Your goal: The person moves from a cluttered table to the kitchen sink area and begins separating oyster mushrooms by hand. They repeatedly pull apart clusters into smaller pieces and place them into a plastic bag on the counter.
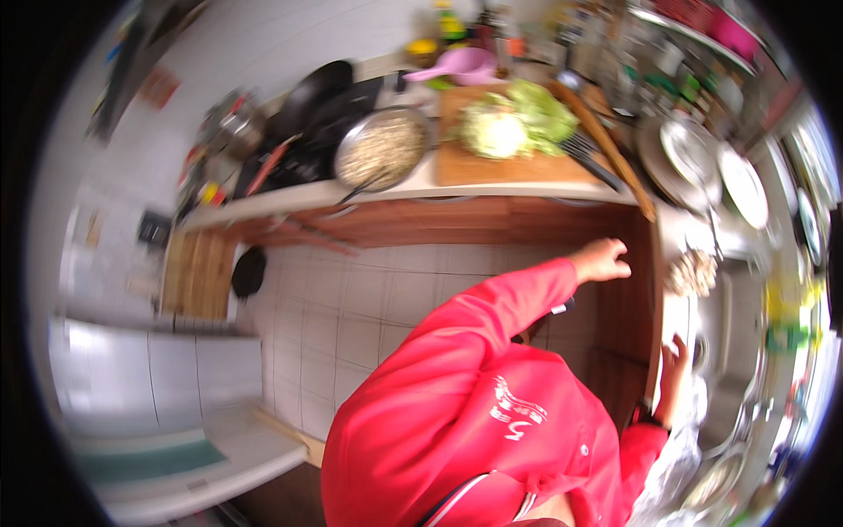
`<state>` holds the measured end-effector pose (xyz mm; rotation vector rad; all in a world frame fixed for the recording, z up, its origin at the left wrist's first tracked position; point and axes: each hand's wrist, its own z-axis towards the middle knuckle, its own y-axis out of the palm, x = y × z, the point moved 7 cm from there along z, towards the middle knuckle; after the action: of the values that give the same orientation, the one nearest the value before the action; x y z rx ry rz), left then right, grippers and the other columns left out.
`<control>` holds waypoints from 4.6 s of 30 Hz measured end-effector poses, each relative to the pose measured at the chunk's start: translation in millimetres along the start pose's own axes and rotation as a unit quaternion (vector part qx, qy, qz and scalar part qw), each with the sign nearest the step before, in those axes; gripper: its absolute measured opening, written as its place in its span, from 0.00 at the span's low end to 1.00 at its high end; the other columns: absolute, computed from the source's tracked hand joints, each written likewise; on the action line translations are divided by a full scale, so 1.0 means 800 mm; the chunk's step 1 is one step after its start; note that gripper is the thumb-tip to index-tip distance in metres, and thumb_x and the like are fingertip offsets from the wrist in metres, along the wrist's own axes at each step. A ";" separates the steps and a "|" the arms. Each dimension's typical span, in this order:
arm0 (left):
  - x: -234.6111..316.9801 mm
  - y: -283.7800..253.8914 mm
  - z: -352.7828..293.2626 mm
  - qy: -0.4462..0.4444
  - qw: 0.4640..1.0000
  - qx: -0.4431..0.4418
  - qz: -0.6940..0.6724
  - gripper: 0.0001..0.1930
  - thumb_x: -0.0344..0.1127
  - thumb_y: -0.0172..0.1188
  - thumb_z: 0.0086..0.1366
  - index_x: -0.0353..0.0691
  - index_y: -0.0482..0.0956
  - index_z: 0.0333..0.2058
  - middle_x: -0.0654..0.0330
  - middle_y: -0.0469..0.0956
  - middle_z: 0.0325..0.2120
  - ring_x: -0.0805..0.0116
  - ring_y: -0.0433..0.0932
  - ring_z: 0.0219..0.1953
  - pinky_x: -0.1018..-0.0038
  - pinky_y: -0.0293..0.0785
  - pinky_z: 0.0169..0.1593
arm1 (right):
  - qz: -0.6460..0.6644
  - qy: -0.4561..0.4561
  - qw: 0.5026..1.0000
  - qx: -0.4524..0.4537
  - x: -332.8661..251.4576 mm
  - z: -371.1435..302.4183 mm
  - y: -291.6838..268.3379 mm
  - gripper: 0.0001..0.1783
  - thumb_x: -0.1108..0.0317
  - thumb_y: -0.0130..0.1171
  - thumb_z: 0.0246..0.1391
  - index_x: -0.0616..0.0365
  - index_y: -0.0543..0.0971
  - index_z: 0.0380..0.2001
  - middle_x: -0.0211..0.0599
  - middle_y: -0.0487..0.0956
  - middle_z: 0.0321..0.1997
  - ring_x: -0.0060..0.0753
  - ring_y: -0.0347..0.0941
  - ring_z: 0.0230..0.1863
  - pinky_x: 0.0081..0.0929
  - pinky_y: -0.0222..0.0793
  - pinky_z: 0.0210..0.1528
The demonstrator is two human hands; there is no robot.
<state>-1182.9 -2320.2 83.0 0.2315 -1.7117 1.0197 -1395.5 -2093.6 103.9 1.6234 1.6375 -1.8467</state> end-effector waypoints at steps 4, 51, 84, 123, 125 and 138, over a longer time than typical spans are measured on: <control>0.007 0.026 0.077 -0.008 0.993 -0.027 -0.115 0.30 0.44 0.66 0.55 0.29 0.72 0.51 0.47 0.77 0.46 0.61 0.77 0.48 0.69 0.73 0.51 | 0.017 -0.002 0.999 0.046 -0.005 0.060 -0.017 0.23 0.72 0.57 0.55 0.65 0.72 0.54 0.47 0.76 0.52 0.37 0.76 0.48 0.28 0.70 0.51; 0.065 0.195 0.227 -0.091 0.941 -0.164 -0.280 0.31 0.33 0.72 0.50 0.33 0.66 0.51 0.55 0.73 0.45 0.70 0.73 0.46 0.75 0.72 0.49 | 0.068 0.044 0.972 0.221 0.009 0.184 -0.053 0.25 0.59 0.69 0.41 0.50 0.76 0.45 0.35 0.74 0.38 0.39 0.76 0.38 0.35 0.72 0.40; 0.133 0.200 0.200 0.086 0.996 -0.003 0.037 0.27 0.44 0.64 0.52 0.35 0.69 0.47 0.47 0.73 0.45 0.48 0.71 0.48 0.59 0.67 0.52 | 0.065 0.001 0.952 0.300 0.010 0.168 -0.067 0.14 0.73 0.59 0.42 0.57 0.74 0.37 0.39 0.73 0.36 0.43 0.74 0.35 0.31 0.73 0.39; 0.258 0.307 0.157 -0.002 0.915 -0.260 -0.307 0.10 0.35 0.59 0.64 0.35 0.81 0.37 0.61 0.80 0.28 0.80 0.75 0.26 0.82 0.73 0.30 | 0.473 -0.025 0.867 0.156 0.065 0.063 -0.190 0.08 0.71 0.55 0.56 0.56 0.74 0.39 0.29 0.78 0.39 0.18 0.74 0.40 0.17 0.67 0.36; 0.245 0.317 0.167 -0.050 0.912 -0.241 -0.328 0.10 0.35 0.59 0.64 0.34 0.80 0.39 0.60 0.80 0.28 0.79 0.75 0.26 0.82 0.74 0.30 | 0.493 -0.013 0.852 0.177 0.075 0.061 -0.194 0.09 0.71 0.56 0.56 0.56 0.74 0.40 0.31 0.78 0.40 0.21 0.75 0.41 0.19 0.70 0.37; 0.246 0.345 0.201 0.117 0.969 -0.180 -0.123 0.17 0.47 0.59 0.62 0.36 0.82 0.35 0.50 0.79 0.38 0.56 0.75 0.44 0.68 0.69 0.49 | 0.783 0.085 0.577 0.214 0.146 0.070 -0.170 0.16 0.76 0.54 0.57 0.62 0.67 0.48 0.47 0.74 0.50 0.38 0.75 0.50 0.29 0.76 0.51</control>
<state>-1539.2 -2203.2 101.8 0.0799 -1.5725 0.5188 -1570.5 -2030.0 80.0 2.0993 -0.6017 -0.9153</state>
